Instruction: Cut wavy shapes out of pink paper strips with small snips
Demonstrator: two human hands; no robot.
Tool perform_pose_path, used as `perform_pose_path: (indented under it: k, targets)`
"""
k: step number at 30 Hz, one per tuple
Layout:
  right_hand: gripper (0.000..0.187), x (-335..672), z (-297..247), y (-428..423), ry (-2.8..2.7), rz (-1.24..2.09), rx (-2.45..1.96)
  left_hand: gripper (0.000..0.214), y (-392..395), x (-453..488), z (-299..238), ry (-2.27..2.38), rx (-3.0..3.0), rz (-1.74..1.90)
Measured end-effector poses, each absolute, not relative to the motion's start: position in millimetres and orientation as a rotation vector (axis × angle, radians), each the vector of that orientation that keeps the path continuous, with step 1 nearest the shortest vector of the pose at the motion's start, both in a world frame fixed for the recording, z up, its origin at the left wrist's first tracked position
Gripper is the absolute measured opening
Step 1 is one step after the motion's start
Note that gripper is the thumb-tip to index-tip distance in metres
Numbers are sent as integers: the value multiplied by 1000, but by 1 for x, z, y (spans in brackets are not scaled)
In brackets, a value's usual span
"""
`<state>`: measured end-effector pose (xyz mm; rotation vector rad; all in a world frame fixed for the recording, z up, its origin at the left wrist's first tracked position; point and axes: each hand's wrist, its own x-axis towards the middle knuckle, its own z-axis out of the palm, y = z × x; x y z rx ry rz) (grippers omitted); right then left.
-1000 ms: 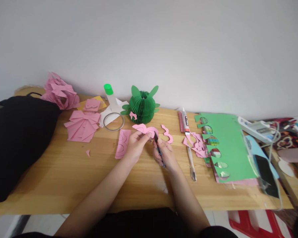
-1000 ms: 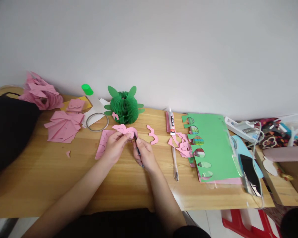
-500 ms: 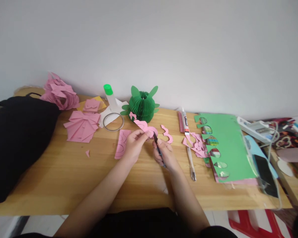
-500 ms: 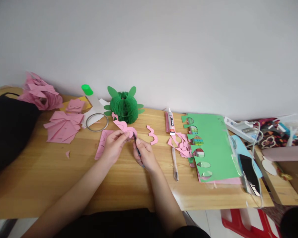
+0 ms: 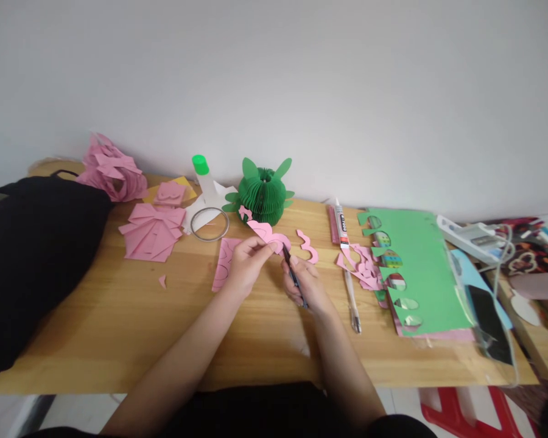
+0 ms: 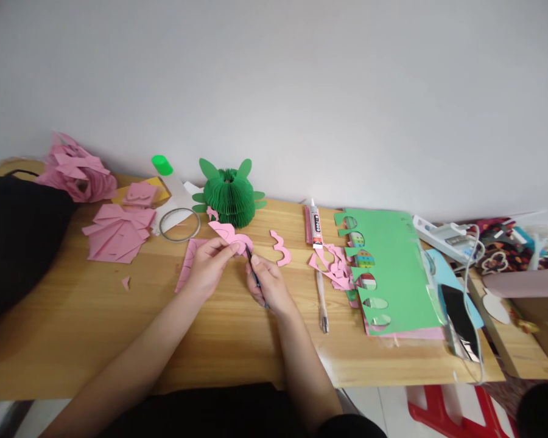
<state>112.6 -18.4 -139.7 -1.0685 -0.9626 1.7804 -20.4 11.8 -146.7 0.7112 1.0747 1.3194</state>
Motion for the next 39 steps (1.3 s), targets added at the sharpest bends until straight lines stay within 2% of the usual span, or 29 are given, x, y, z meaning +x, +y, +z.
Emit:
perform_pose_path:
  k: [11,39]
  targets:
    - [50,108,-145,-19,-919,1732,-1063,21,7,-12,-151,1000,661,1260]
    - [48,109,-143,-19,-916,1773,-1013,16,8,-13,-148,989,625,1318]
